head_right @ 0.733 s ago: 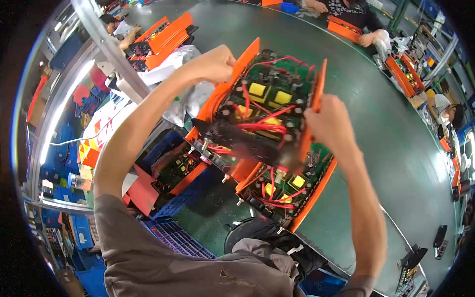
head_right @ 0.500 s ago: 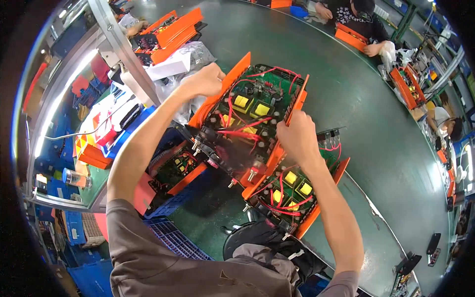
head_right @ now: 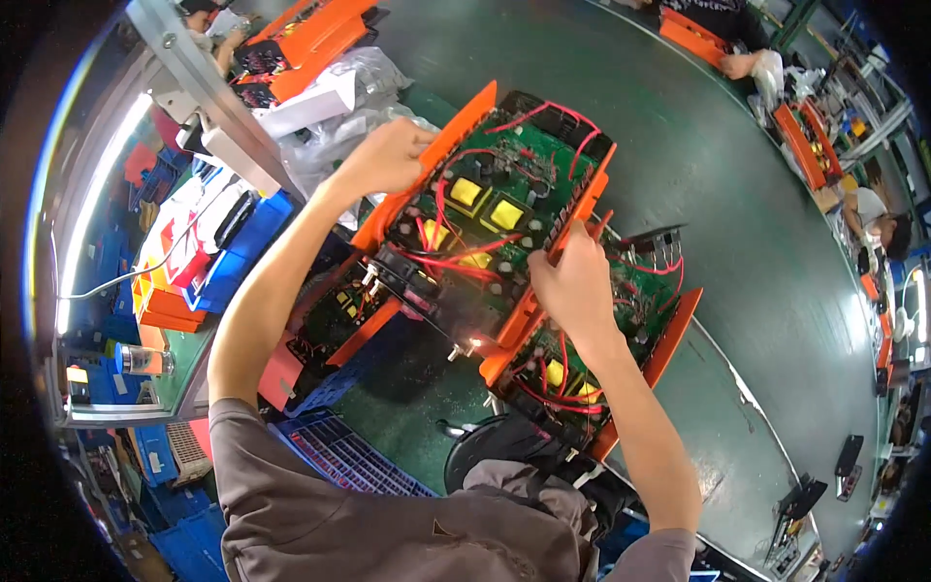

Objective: Assembling electronic components onto a circuit board and fitting them into an orange plastic housing on a factory assembly line.

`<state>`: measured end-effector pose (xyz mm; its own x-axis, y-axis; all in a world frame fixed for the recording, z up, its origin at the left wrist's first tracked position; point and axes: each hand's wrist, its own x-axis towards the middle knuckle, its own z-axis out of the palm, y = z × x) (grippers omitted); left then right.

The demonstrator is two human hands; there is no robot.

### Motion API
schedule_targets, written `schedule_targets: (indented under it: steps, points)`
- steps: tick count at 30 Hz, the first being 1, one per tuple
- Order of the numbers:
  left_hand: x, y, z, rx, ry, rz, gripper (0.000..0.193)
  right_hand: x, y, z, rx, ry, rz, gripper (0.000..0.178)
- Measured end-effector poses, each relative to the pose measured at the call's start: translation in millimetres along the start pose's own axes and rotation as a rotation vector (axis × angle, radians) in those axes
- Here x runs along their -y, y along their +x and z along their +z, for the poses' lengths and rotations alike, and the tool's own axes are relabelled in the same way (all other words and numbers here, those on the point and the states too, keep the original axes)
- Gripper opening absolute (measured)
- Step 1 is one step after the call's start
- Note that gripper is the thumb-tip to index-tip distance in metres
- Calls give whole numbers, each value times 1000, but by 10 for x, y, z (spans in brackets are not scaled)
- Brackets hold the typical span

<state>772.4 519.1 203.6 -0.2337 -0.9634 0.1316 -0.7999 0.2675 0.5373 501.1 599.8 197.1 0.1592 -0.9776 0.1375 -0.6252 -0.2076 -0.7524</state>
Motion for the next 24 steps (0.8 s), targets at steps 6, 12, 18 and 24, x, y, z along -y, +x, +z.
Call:
schedule_targets:
  steps: [6, 12, 18, 24]
  points:
    - [-19, 19, -1, -20, 8, 44, 54, -29, -97, 78, 21, 63, 56, 19]
    - [36, -157, -31, -85, -108, 42, 41, -1, -190, 59, 55, 227, 103, 28]
    - [-54, -1266, 449, -956, -655, -288, 41, -197, -302, 128, -123, 258, 107, 73]
    - [-347, -2295, 1850, -662, -1732, -786, 54, 38, -354, 312, -22, 504, 68, 81]
